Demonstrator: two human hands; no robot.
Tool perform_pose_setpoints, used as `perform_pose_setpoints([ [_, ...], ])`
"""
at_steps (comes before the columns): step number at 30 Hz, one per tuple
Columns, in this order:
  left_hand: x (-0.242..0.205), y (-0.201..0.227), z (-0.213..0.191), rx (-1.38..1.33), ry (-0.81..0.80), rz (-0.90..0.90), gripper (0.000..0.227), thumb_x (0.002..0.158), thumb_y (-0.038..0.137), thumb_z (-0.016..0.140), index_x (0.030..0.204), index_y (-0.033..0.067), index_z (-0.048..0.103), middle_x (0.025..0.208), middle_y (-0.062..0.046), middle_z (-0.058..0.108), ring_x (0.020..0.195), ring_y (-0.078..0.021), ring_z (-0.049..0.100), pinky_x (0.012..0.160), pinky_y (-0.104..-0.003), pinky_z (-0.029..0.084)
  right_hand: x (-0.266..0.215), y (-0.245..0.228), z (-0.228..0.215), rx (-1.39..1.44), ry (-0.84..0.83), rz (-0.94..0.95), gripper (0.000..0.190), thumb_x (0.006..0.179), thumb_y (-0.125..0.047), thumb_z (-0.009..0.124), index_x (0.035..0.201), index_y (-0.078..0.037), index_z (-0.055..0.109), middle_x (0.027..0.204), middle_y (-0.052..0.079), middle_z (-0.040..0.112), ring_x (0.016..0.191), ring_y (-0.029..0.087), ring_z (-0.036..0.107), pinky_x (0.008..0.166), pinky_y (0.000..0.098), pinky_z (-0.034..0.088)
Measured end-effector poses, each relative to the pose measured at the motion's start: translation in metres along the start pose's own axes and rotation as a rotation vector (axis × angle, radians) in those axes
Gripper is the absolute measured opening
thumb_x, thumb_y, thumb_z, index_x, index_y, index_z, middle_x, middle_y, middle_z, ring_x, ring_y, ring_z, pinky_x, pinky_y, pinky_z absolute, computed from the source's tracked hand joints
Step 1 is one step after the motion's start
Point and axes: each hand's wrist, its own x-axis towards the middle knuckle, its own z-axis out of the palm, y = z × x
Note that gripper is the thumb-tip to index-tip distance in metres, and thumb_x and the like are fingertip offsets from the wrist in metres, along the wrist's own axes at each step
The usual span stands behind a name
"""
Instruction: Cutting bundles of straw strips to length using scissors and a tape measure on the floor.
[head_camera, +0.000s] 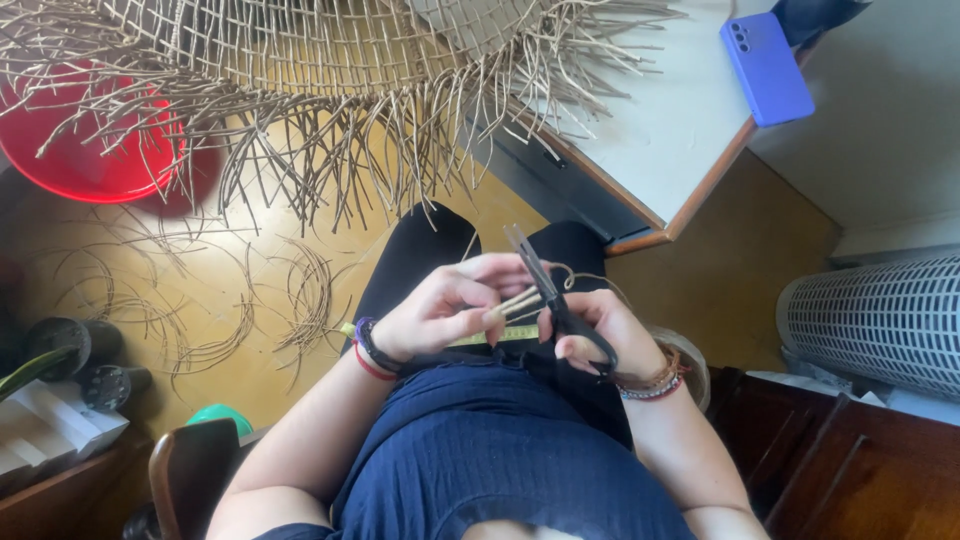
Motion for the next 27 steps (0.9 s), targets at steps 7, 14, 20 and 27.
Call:
perform_pose_setpoints([
  [7, -0.007, -0.007, -0.008, 0.102, 0.052, -0.063, 0.029, 0.100, 0.018, 0.057, 0.080, 0.0032, 0.073, 0.150, -0.021, 0.045, 0.141, -0.0336, 0.050, 0.118, -0.044, 0.037, 0.029, -0.048, -0.048, -0.730, 0.548, 0.154, 0.059, 0.081, -0.006, 0.084, 0.133, 0.007, 0.059, 0.087, 0.019, 0.075, 0.068, 0.021, 0.073, 0.058, 0.0277, 0.058],
  [14, -0.004, -0.004, -0.002, 0.120, 0.047, -0.103, 0.030, 0.101, 0.021, 0.057, 0.083, 0.0055, 0.075, 0.147, -0.020, 0.048, 0.140, -0.0312, 0.051, 0.116, -0.041, 0.039, 0.061, -0.009, -0.184, -1.735, 0.801, 0.264, 0.036, 0.093, -0.027, 0.077, 0.119, -0.004, 0.069, 0.095, 0.014, 0.077, 0.090, 0.035, 0.075, 0.081, 0.0457, 0.060],
  [20, -0.006, -0.006, -0.002, 0.065, 0.057, -0.105, 0.030, 0.101, 0.023, 0.058, 0.082, 0.0069, 0.075, 0.146, -0.020, 0.049, 0.139, -0.0312, 0.051, 0.116, -0.042, 0.039, 0.071, -0.011, -0.193, -1.779, 0.741, 0.394, 0.043, 0.091, -0.039, 0.078, 0.123, -0.010, 0.075, 0.103, 0.012, 0.074, 0.100, 0.031, 0.072, 0.086, 0.0441, 0.058],
  [27, 0.002, -0.004, 0.003, -0.051, 0.084, -0.110, 0.030, 0.100, 0.022, 0.060, 0.079, 0.0067, 0.075, 0.142, -0.022, 0.053, 0.135, -0.0311, 0.056, 0.116, -0.046, 0.040, 0.049, -0.047, -0.086, -1.527, 0.772, -0.205, 0.030, 0.102, 0.004, 0.060, 0.130, 0.003, 0.068, 0.117, 0.022, 0.058, 0.107, 0.037, 0.061, 0.093, 0.0456, 0.054],
])
